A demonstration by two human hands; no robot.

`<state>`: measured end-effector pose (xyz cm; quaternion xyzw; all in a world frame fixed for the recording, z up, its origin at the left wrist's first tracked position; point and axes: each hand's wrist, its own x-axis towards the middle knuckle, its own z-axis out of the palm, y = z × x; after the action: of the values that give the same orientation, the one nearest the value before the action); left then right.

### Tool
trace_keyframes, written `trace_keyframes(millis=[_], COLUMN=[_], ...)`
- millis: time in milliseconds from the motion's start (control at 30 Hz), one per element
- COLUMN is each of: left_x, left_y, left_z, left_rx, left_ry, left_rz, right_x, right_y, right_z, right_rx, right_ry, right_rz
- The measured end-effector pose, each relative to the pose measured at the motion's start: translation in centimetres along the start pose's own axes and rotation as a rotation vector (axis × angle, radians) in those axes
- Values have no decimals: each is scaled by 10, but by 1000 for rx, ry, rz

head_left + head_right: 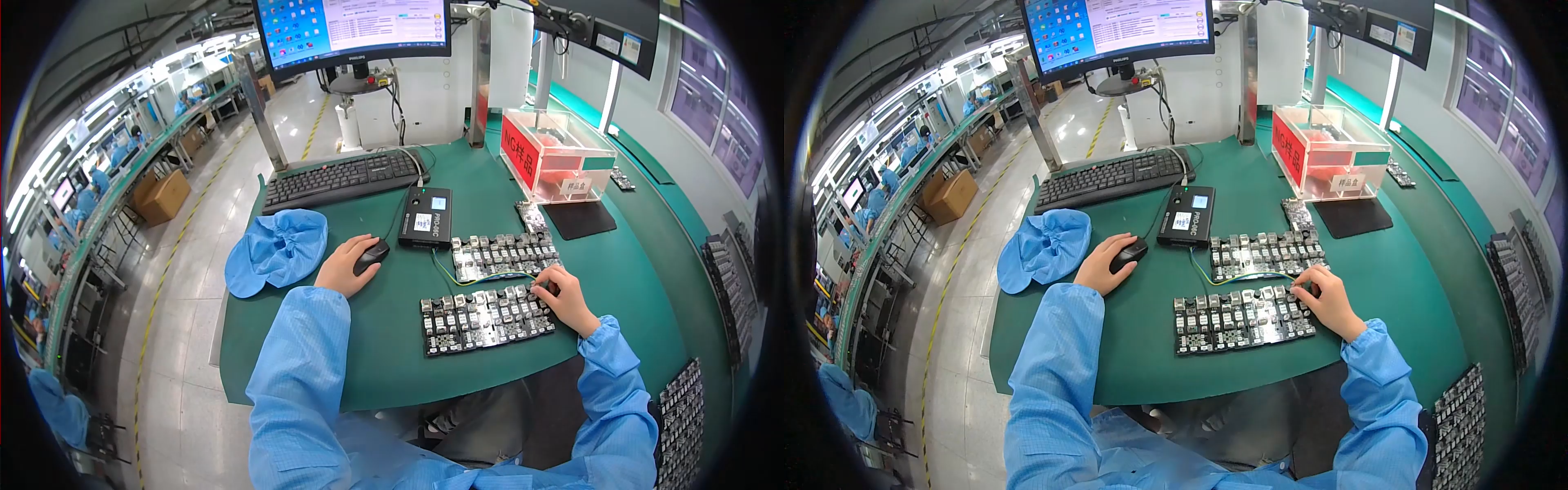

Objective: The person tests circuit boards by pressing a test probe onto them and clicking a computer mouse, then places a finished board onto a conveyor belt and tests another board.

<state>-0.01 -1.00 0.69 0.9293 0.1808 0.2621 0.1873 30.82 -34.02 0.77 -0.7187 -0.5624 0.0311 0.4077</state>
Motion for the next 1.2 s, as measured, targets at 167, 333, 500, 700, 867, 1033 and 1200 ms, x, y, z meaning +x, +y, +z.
trace_keyframes(millis=[167,333,500,700,867,1033,1200], left_x=[0,0,0,-1,-1,0,0], left_y=[0,2,0,-2,-4,-3,-3], left_z=[0,0,0,2,2,3,2], left_rx=[2,-6,-7,15,14,16,17], left_ry=[-2,-1,-3,33,37,36,31], left_rz=[-1,-5,6,33,36,36,28], right_x=[0,0,0,0,0,-1,0], right_y=[-1,-1,-1,-1,-3,-3,-3], right_z=[1,-1,-1,-1,-1,-2,-1], right_rx=[1,-8,-11,-8,-18,-15,-5], right_ry=[10,6,6,14,13,8,19], right_rz=[-4,-7,-10,-8,-14,-3,-1])
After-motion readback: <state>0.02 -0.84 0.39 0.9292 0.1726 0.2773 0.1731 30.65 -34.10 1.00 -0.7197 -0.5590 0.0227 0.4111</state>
